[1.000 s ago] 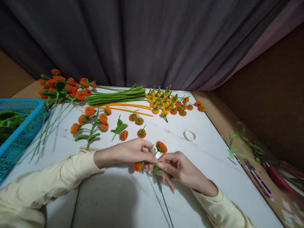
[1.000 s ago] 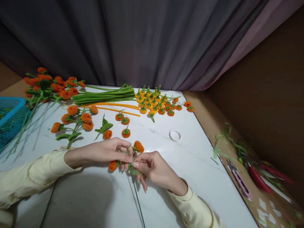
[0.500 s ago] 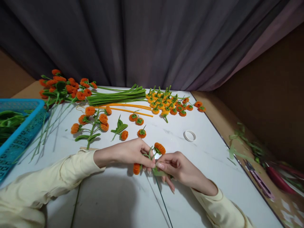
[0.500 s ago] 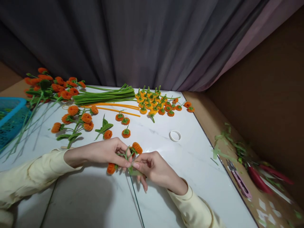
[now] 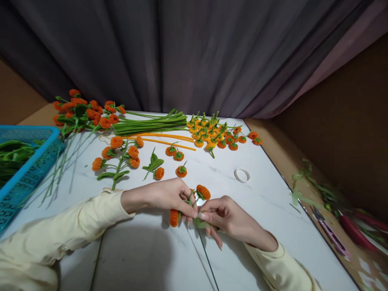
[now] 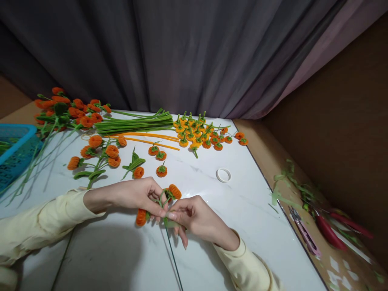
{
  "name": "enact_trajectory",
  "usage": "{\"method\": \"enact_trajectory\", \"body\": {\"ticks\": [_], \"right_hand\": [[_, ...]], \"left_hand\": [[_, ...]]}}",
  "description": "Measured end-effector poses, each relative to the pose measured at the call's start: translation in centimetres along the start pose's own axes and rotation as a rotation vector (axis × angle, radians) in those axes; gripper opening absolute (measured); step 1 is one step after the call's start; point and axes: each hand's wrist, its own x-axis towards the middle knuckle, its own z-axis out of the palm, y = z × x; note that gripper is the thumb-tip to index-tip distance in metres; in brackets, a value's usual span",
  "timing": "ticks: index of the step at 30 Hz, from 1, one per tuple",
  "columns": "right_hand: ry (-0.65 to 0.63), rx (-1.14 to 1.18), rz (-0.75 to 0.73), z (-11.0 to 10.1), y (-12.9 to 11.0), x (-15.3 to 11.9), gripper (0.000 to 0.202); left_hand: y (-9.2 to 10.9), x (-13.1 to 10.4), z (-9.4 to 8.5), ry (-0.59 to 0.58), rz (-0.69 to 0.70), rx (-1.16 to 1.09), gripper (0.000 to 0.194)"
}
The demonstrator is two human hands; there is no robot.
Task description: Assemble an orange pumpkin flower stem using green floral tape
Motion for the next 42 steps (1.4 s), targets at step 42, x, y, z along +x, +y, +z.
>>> {"method": "enact_trajectory", "body": {"ticks": [42], "right_hand": [[-0.074,-0.102,-0.056,0.15,-0.63,-0.24,0.046]], "left_hand": [[0.81,-0.44,0.37,0.010,-0.064,0.038,0.013]]}}
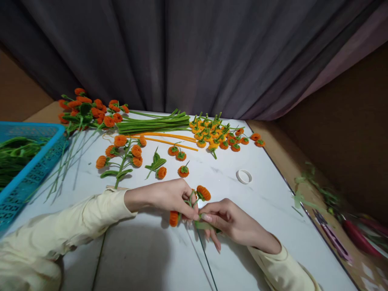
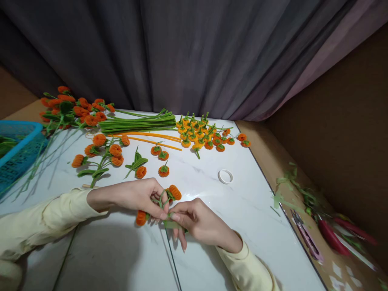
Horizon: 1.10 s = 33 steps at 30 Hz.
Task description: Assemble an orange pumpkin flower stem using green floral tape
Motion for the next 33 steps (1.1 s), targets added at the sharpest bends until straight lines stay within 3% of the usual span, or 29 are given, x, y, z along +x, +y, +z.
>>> {"method": "enact_trajectory", "body": {"ticks": [14,22,29,33], "right_hand": [[-0.002,0.007,0.034,0.1,-0.4,-0.1,0.044],[0.146,0.007,0.177,0.8,0.1,0.2,0.041],[0.183,-0.198,0.032,1.3,0.3,0.0,0.036],[0.165,-0.200,0.030,1.3,0.1,0.0,0.037]], "left_hand": [[-0.3,0.1,-0.1,-0.005,-0.023,-0.043,0.018],[-0.1,-0.1,0.0,0.039,-0.015,0.008,0.013],[-0.6,0.2,-0.4,0.051,0.056,0.089,0.014],[-0.4,0.2,-0.6,0.017,0.040,0.019,0.018]]}}
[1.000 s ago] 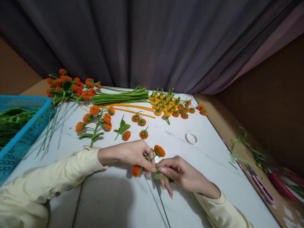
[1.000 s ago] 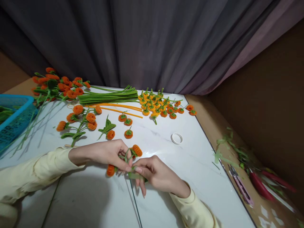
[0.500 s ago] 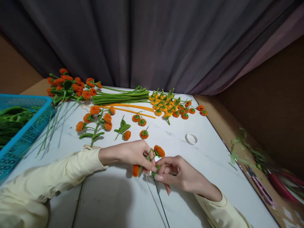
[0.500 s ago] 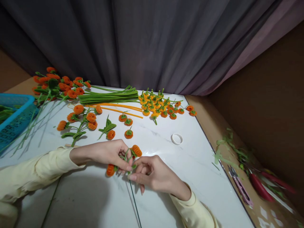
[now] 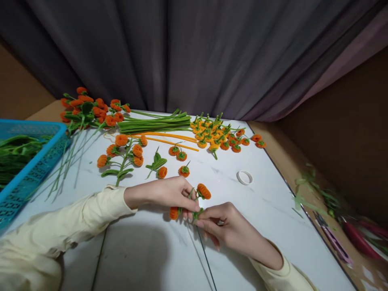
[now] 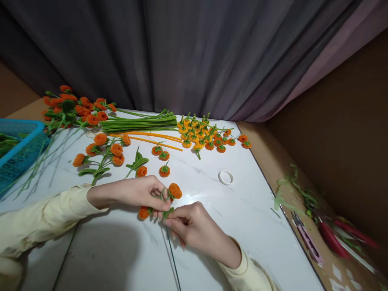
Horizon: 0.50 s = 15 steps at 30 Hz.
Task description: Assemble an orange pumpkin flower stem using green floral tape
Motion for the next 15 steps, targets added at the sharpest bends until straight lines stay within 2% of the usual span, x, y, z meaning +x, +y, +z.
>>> {"method": "enact_trajectory", "body": {"ticks": [7,15], "right_hand": [[0.006,0.041,0.016,0.10,-0.23,-0.03,0.034],[0.012,-0.021,-0.013,0.18,-0.33,-0.13,0.034]], "left_hand": [[0.50,-0.09,-0.16,-0.047,0.031,-0.034,0.035],[-0.03,-0.14,-0.28,-0.045,0.031,-0.033,0.028]]}}
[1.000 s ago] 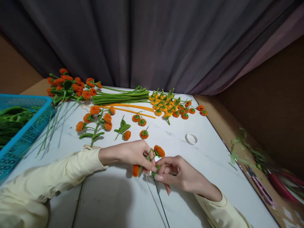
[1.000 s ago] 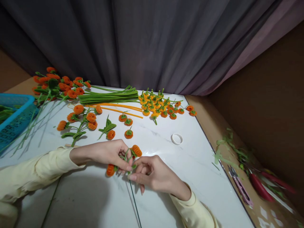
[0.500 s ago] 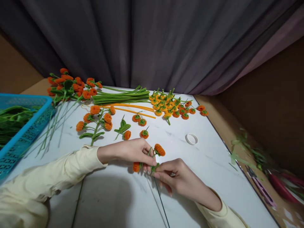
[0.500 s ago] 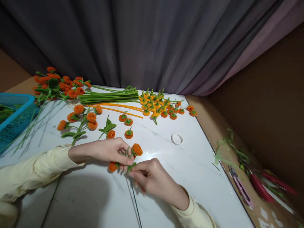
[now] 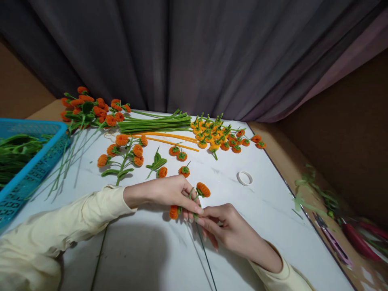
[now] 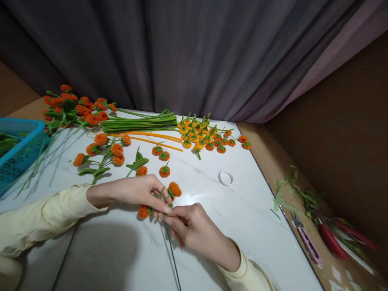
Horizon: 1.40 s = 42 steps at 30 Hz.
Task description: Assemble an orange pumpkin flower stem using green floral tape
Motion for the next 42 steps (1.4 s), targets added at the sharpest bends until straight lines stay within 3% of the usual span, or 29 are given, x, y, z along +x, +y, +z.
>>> {"method": "enact_trajectory", "body": {"ticks": [10,16,23,27,38,42], "right_hand": [[-0.026,-0.032,-0.009,0.0,0.0,0.0,0.038],[-0.027,-0.087,0.019,-0.1,-0.4,-0.1,0.024],[0.115,-0.473,-0.206,0.9,-1.1,-1.3,0.027],[0.126,-0.634,-0.280,1.4,-1.4,-1.6,0.026],[0.151,-0.702,-0.353,1.1,-0.8,-1.7,0.026],[0.251,-0.806,-0.437,1.5,-0.4,-1.7,0.026]], "left_hand": [[0.0,0.0,0.2,0.016,-0.011,-0.046,0.012],[0.0,0.0,0.3,0.027,-0.043,-0.015,0.012],[0.0,-0.1,0.5,0.009,-0.057,-0.012,0.013],[0.0,-0.1,0.7,0.006,-0.059,-0.020,0.010],[-0.2,-0.2,0.7,0.008,-0.033,-0.007,0.011],[-0.1,-0.2,0.7,0.018,-0.043,0.008,0.012]]}}
